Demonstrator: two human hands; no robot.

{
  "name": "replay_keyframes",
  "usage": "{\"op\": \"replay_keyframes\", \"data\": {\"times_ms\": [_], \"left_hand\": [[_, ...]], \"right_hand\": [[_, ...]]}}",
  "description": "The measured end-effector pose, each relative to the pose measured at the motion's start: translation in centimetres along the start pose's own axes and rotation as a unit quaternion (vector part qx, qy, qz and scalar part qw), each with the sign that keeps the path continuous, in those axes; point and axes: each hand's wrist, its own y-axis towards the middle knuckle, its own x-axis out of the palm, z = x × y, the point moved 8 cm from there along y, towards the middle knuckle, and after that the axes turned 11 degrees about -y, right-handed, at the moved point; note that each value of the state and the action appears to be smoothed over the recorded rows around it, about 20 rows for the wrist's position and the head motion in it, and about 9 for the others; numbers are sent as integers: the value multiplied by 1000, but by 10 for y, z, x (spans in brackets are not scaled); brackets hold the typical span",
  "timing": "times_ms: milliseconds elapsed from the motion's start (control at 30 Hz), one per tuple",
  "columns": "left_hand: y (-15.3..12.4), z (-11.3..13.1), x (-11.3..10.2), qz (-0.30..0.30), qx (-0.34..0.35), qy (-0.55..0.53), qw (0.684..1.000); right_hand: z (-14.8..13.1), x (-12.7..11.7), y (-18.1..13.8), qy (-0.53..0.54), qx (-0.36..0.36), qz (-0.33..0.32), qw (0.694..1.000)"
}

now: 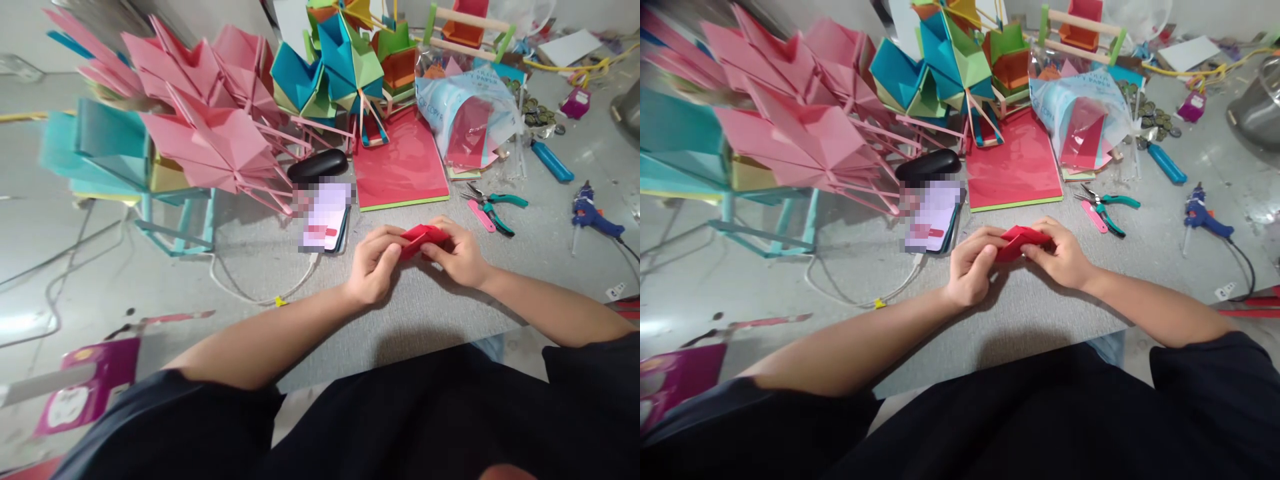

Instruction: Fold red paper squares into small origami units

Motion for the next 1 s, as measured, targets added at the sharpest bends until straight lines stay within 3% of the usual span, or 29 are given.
{"op": "replay_keyframes", "data": {"times_ms": [133, 267, 400, 533, 867, 1000], "left_hand": [[3, -5, 3, -9, -50, -77, 996], [4, -14, 6, -1, -80, -89, 993], [3, -16, 5, 17, -50, -79, 995], [3, -10, 10, -14, -25, -39, 999], [-1, 5, 8, -11, 21, 28, 999], [-1, 9, 8, -8, 38, 42, 998]], "right_hand": [[6, -5, -3, 36, -58, 48, 996], [-3, -11, -10, -34, -125, 90, 988], [-27, -12, -11, -89, -212, 80, 970], [-44, -9, -12, -132, -288, 61, 946], [-43, -10, -9, -145, -300, 20, 943], [-38, -11, -9, -154, -256, 12, 954]]}}
